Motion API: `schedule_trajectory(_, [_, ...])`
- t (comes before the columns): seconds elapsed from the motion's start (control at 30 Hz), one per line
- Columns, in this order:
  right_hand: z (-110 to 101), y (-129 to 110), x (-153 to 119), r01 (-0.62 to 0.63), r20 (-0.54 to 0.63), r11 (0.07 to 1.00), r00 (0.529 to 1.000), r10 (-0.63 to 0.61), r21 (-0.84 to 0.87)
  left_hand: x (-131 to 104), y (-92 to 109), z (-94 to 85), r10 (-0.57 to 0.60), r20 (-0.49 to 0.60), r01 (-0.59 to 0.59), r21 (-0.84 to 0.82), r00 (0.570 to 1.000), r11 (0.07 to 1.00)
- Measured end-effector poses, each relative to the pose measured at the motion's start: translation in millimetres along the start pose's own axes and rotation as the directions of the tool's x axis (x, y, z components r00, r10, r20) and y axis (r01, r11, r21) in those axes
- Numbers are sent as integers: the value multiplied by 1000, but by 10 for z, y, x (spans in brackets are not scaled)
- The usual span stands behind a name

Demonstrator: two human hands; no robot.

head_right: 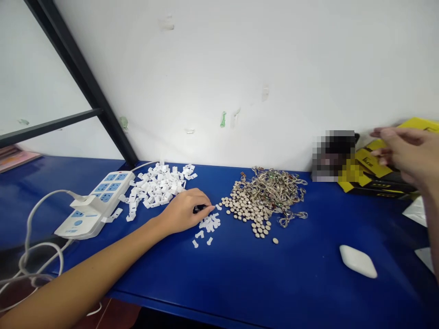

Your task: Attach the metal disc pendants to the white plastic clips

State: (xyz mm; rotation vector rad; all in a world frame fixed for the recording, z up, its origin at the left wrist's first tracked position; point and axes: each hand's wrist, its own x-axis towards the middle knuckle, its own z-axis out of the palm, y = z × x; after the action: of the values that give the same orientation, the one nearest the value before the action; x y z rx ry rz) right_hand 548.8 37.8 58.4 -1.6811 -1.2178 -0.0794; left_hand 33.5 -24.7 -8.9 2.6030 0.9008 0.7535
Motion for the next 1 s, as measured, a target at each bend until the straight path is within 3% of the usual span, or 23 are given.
schedule_trajectory(0.13, [113, 23, -37, -135, 38, 983, 991, 131, 124, -12, -17, 24, 14, -18, -14, -13, 1000, 1000])
schedule_trajectory(0.37, [189, -96, -28, -224, 7, 960, 974, 226, 166, -30, -22, 12, 0, -7, 0, -6, 1000, 1000])
schedule_trajectory(0.7, [309, -212, -138, -272, -52, 934, 955, 291, 233, -25, -15, 3, -1, -12, 1, -12, 1000, 1000])
schedule_trajectory(1.0, [368, -90, -28, -265, -69, 928, 954, 292, 262, -21, -17, 0, 9, -29, -10, -4, 1000, 1000])
